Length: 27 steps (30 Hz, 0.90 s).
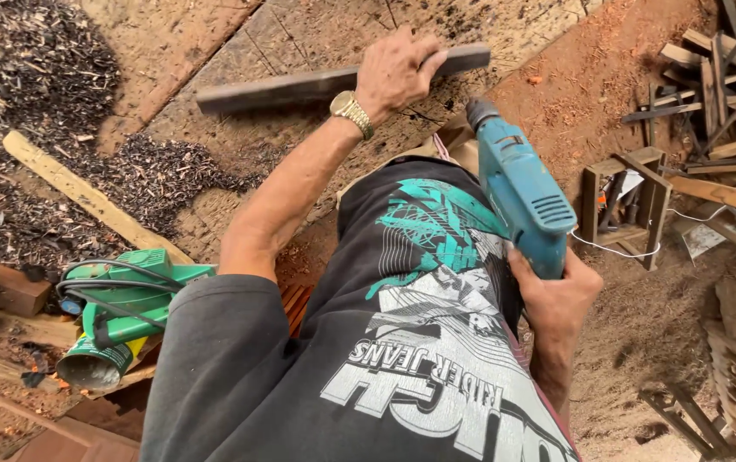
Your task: Drilling holes into wooden slats at a workbench.
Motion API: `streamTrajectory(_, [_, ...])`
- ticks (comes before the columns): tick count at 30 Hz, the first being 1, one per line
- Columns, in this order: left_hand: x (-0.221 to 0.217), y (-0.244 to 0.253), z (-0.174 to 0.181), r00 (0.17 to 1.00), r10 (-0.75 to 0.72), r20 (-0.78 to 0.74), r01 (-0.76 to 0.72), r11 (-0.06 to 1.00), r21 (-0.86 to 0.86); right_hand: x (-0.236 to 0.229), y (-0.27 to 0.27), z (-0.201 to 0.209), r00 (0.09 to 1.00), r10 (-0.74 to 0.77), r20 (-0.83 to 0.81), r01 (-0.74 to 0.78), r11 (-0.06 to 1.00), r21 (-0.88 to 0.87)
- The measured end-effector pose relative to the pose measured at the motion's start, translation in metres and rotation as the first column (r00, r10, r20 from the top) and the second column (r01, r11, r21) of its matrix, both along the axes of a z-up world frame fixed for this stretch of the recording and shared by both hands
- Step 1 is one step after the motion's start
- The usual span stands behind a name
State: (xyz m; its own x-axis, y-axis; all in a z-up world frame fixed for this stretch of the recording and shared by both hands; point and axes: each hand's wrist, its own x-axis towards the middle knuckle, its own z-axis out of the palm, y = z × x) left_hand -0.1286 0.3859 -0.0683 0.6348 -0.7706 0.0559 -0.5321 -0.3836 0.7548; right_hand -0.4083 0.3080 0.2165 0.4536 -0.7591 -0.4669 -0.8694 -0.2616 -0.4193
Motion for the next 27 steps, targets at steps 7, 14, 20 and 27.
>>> streamTrajectory(7, [-0.018, 0.023, 0.014, 0.943, -0.057, 0.328, 0.061, 0.998, -0.002, -0.030, 0.014, 0.032, 0.998, -0.054, 0.038, 0.052, 0.997, 0.051])
streamTrajectory(14, [-0.012, 0.030, 0.000, 0.904, -0.073, 0.421, 0.117, 0.990, -0.079, -0.024, 0.021, 0.024, 0.987, -0.102, 0.121, 0.093, 0.992, 0.084])
streamTrajectory(20, [0.008, 0.018, -0.025, 0.845, -0.010, 0.535, 0.055, 0.996, -0.067, -0.002, 0.017, 0.025, 0.988, -0.032, 0.153, 0.025, 0.998, 0.050])
streamTrajectory(27, [0.009, 0.048, -0.014, 0.880, -0.096, 0.465, 0.112, 0.994, -0.008, 0.006, 0.010, 0.023, 0.991, 0.042, 0.127, -0.045, 0.999, 0.019])
